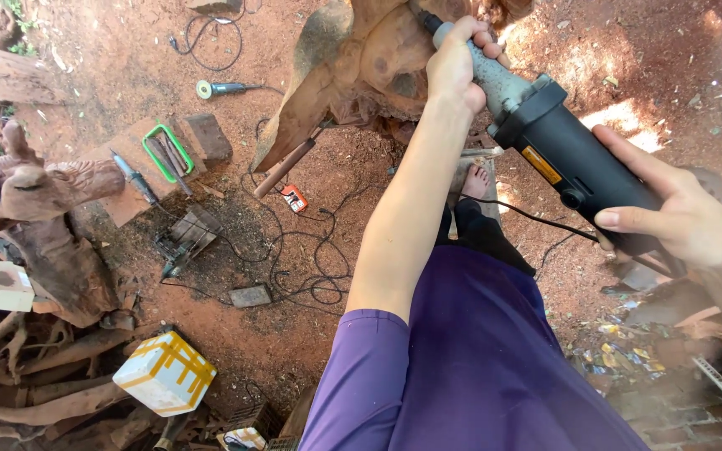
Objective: Carving a large wooden sculpture using a power die grinder to refine details and shape the wood.
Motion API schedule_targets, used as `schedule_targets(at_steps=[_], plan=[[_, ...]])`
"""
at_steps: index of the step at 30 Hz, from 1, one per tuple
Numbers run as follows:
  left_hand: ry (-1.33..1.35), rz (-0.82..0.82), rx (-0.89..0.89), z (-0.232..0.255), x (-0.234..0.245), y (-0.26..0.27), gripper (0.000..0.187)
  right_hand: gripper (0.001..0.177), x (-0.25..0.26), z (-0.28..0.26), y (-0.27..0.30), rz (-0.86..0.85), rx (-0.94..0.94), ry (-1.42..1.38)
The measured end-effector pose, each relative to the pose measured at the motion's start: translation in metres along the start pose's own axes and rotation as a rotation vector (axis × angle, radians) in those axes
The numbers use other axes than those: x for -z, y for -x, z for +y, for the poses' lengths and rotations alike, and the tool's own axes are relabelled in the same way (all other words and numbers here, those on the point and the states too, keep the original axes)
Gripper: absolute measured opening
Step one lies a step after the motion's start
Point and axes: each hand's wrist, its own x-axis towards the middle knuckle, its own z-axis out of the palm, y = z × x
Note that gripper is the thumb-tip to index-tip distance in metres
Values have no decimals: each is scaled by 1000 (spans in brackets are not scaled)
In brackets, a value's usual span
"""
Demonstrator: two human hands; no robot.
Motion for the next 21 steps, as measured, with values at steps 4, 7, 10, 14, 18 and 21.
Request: schedule_targets(at_steps=[4,7,10,14,18,21], plan=[[-22,7,-16,2,0,1,7,103,-1,3,-2,-31,56,-6],[-51,28,-12,6,-3,8,6,102,2,10,-6,-57,107,8],[-67,47,-11,7,-4,10,6,103,0,11,-5,-45,92,-30],[-80,43,-11,7,-4,10,6,104,-3,8,-3,-97,109,-98],[-91,64,-21,7,-5,11,6,102,-2,10,-5,-72,126,-61],[-103,77,-26,7,-6,10,9,101,-3,7,-6,-27,115,40]])
